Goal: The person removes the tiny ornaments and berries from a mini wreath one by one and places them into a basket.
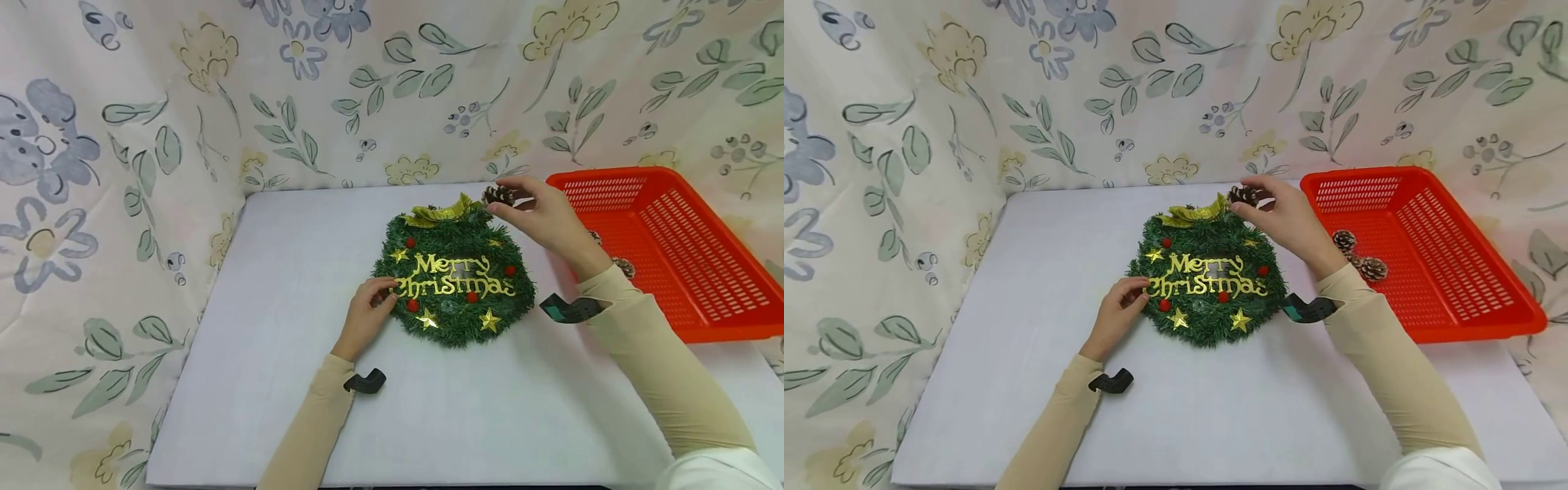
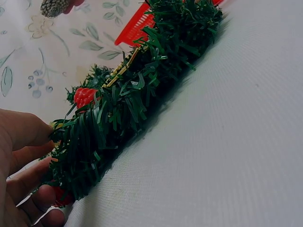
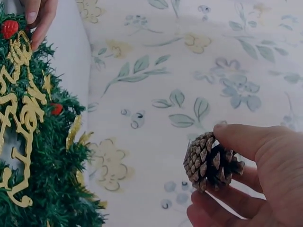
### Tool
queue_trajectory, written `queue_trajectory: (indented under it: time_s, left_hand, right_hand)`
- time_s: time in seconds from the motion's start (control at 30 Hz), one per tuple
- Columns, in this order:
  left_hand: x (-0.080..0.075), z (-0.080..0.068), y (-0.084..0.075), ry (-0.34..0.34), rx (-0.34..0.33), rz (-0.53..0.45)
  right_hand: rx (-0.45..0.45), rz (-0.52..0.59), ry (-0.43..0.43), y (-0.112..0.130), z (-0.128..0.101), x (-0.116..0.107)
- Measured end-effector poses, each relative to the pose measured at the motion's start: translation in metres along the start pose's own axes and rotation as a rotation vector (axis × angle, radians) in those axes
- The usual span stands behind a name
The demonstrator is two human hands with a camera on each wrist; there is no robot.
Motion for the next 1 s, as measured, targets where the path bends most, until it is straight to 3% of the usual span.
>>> queue_trajectory:
  time_s: [0.43, 0.73, 1.0]
  left_hand:
    - [0.0, 0.0, -0.002, -0.009, -0.008, -0.02]
    - [-0.008, -0.008, -0.038, -0.002, -0.008, -0.049]
    - [-0.007, -0.008, -0.038, 0.001, -0.014, -0.065]
  right_hand:
    - [0.037, -0.014, -0.097, -0.009, -0.013, -0.033]
    - [0.04, -0.015, -0.131, -0.021, -0.021, -0.051]
    - [0.121, 0.015, -0.147, -0.036, -0.029, -0.068]
Point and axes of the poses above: each hand's wrist, its own z-axis towards the middle knuckle, its own x-axis out of the palm, y = z × x, the point moved 9 cm from there along z, towards the middle knuckle, and after that the axes turned 2 degrees about -y, right-handed, at the moved point
